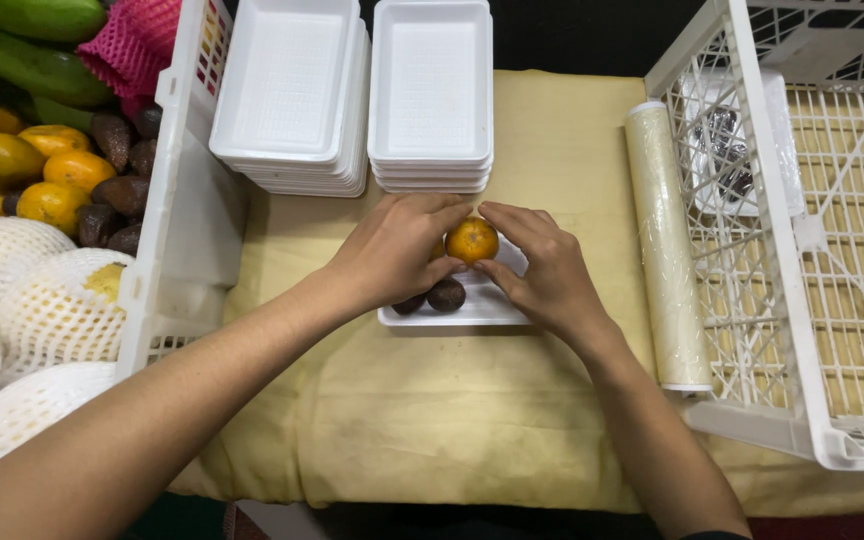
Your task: Selecting various fruits from a crate, arranging them on a tray, and wrapping the tray with plastic film
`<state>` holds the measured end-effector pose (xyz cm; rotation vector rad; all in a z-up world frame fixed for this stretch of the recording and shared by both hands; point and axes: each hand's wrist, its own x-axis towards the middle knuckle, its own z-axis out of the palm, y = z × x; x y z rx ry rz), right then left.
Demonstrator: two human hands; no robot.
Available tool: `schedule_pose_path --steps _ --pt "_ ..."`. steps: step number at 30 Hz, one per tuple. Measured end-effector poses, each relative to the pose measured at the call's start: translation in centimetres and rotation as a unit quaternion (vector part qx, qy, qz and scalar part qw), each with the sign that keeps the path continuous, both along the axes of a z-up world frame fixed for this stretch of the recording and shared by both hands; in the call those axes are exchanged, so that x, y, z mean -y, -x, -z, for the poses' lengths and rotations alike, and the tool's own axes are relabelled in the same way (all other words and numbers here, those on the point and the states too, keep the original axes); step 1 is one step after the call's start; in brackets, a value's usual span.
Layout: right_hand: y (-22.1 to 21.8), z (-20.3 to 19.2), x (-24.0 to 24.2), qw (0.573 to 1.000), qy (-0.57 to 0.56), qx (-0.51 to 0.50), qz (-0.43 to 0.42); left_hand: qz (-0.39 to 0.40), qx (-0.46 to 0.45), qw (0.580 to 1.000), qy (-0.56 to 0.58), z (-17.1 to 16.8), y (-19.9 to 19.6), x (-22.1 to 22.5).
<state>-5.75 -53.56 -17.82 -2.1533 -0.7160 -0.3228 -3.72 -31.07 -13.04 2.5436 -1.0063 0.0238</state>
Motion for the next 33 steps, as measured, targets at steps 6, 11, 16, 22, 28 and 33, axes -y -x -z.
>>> schedule_pose_path --steps 6,11,16,22,28,33 --pt "0.5 -2.6 0.4 1.0 -0.014 -0.007 -0.01 0.002 -0.026 0.999 0.039 -3.1 0.5 0.0" --pt "0.7 -4.4 1.0 1.0 -0.023 -0.015 -0.006 -0.007 -0.033 0.998 0.05 -5.9 1.0 -0.1" --pt "1.3 -6.7 1.5 0.999 -0.032 -0.024 -0.029 0.004 -0.037 0.996 0.078 -7.4 1.3 -0.2" --pt "1.9 -9.1 1.2 0.998 -0.038 -0.02 -0.042 0.021 -0.041 0.995 0.087 -8.6 2.2 -0.6" --pt "2.1 -11.3 1.1 0.998 -0.04 -0.004 -0.055 0.031 -0.057 0.994 0.09 -10.7 3.7 -1.7" --pt "2.4 -12.6 1.0 0.997 -0.028 0.019 -0.065 0.009 -0.017 0.998 0.061 -10.8 4.3 -3.0"
